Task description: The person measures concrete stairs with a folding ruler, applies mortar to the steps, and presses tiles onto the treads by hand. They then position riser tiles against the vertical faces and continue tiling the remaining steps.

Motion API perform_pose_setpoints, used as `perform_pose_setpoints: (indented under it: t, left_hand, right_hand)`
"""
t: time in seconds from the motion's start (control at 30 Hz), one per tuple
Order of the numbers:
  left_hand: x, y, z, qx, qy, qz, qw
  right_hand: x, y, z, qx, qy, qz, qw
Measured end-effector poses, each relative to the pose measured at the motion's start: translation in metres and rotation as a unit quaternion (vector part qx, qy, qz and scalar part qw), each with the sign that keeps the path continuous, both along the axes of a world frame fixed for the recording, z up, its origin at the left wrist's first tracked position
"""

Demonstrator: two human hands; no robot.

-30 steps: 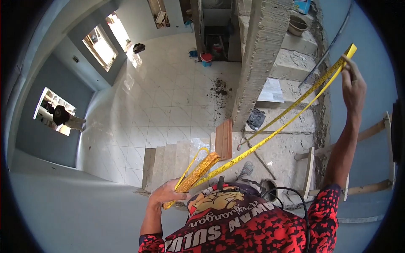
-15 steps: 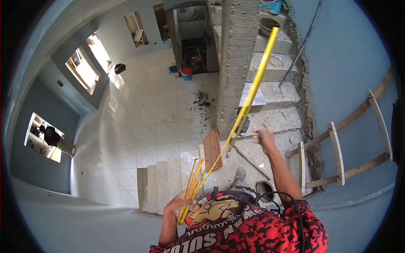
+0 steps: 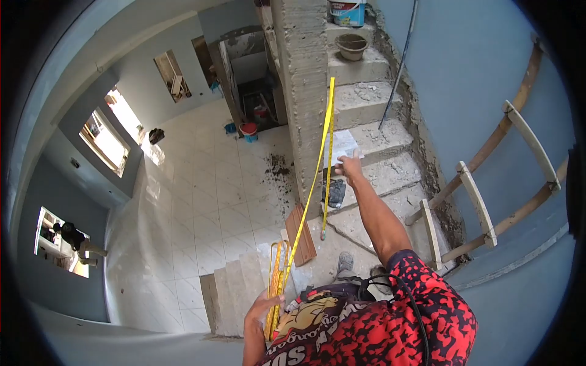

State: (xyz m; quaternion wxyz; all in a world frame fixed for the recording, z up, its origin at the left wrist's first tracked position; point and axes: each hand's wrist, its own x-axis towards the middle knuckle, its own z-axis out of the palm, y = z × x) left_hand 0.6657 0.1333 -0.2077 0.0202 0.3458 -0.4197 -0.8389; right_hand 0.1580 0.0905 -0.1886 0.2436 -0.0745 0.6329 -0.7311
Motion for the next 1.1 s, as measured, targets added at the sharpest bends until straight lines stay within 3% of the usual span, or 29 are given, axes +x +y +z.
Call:
perform_pose_setpoints:
  t: [0.07,0.13,0.23,0.33,0.4,0.47,0.53,0.63,0.67,0.73,0.77,0.8,0.87,0.93,1.0,1.1]
  left_hand:
    - [-0.001,0.008,0.005,0.002,-0.009,0.011,1.000]
    - [-0.001,0.012,0.005,-0.009,-0.034,0.021,0.999]
    - [-0.004,0.015,0.003,-0.010,-0.006,0.018,1.000]
    - [-0.016,0.014,0.027,0.003,0.026,-0.002,1.000]
    - [-0.018,0.010,0.026,0.009,0.026,-0.005,1.000]
    - [-0.019,0.006,0.024,0.012,0.037,0.000,0.999]
    - [-0.019,0.002,0.021,0.014,0.024,-0.027,0.999]
    - [-0.022,-0.006,0.009,-0.037,0.038,-0.053,0.997]
    - [-0.024,-0.008,0.009,-0.029,0.048,-0.036,0.998]
    - [-0.027,-0.007,0.013,-0.124,0.020,-0.054,0.991]
    - [-0.028,-0.009,0.002,-0.188,-0.021,-0.097,0.977]
    - [-0.030,-0.006,0.011,-0.176,-0.013,-0.083,0.981]
    - [-0.029,-0.003,0.033,-0.319,-0.032,-0.114,0.940]
    - [-0.027,0.000,0.032,-0.324,-0.049,-0.139,0.935]
    - [-0.022,0.001,0.029,-0.335,-0.102,-0.186,0.918]
    - [-0.015,0.000,0.019,-0.331,-0.018,-0.165,0.929]
  right_hand:
    - [-0.013,-0.010,0.000,0.055,-0.017,0.012,0.998]
    - [-0.016,-0.013,0.049,-0.020,0.105,0.008,0.994]
    - [0.003,-0.007,0.146,-0.135,0.290,-0.006,0.948]
    - [0.014,-0.009,0.170,-0.174,0.312,-0.010,0.934]
    - [0.013,-0.015,0.151,-0.152,0.307,0.005,0.939]
    - [0.026,-0.019,0.149,-0.061,0.095,0.051,0.992]
    - [0.038,-0.018,0.186,-0.174,0.151,0.116,0.966]
    - [0.078,-0.003,0.272,-0.241,0.413,0.089,0.874]
    - [0.098,0.002,0.288,-0.260,0.429,0.106,0.859]
    - [0.141,0.015,0.294,-0.204,0.484,0.212,0.824]
    - [0.150,0.016,0.274,-0.110,0.556,0.297,0.769]
    - [0.163,0.018,0.253,-0.015,0.616,0.376,0.692]
    - [0.213,0.023,0.194,-0.002,0.632,0.508,0.585]
    - [0.235,0.030,0.120,0.022,0.684,0.572,0.453]
    - [0.255,0.052,0.080,-0.008,0.685,0.620,0.383]
    - [0.277,0.076,0.079,-0.003,0.690,0.660,0.297]
